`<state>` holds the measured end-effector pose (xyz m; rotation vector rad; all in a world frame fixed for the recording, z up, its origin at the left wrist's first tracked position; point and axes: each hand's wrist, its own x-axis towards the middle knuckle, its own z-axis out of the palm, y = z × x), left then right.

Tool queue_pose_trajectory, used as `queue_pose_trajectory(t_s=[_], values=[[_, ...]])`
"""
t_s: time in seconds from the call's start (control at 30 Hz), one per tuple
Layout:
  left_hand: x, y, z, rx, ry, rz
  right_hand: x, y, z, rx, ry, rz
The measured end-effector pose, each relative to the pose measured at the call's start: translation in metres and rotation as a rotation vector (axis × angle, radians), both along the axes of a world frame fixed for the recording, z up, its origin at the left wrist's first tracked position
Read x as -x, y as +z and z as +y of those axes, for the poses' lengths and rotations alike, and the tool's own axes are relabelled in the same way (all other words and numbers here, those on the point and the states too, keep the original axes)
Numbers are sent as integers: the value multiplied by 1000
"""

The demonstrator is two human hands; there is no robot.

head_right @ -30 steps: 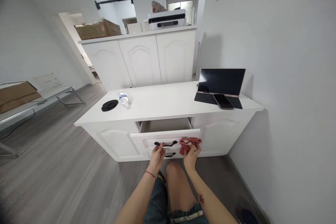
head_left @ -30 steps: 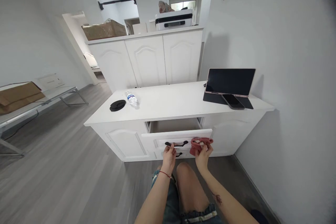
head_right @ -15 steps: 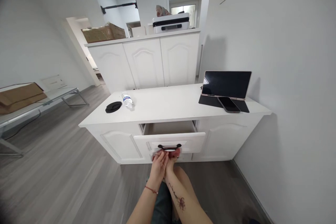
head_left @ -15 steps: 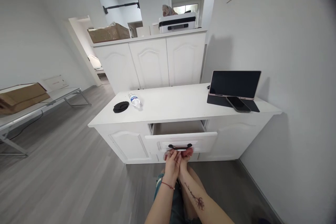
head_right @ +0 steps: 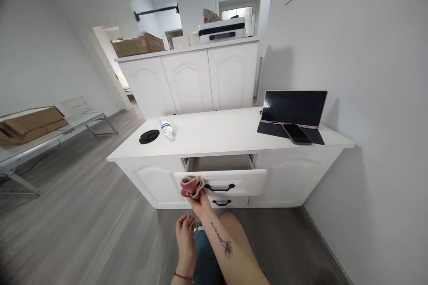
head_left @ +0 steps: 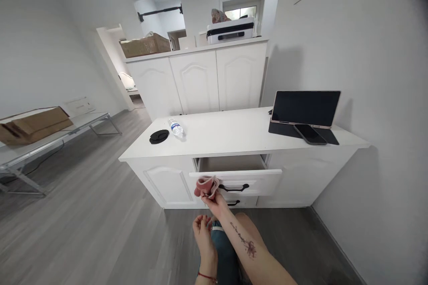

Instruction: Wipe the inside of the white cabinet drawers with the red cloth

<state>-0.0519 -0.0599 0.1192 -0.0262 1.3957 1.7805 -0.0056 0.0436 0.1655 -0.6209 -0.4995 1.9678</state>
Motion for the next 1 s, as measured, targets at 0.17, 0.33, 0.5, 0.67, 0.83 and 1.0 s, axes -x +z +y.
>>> queue_pose_trajectory(t_s=[0.17, 0.33, 0.5, 0.67, 0.83, 1.0], values=[[-5, 6, 24, 4, -95, -239, -36, 0, 8, 258, 148, 246], [-18, 19, 49, 45, -189, -417, -92, 9, 6, 727, 242, 821], [-39, 34, 74, -21, -325, -498, -139, 14, 7, 874, 177, 973], [-57, 45, 92, -156, -452, -465, -184, 6, 17, 666, 241, 852], [-64, 43, 96, -124, -419, -417, -232, 1, 21, 575, 188, 726], [-64, 36, 95, -133, -398, -376, -276, 0, 16, 797, -175, 831]])
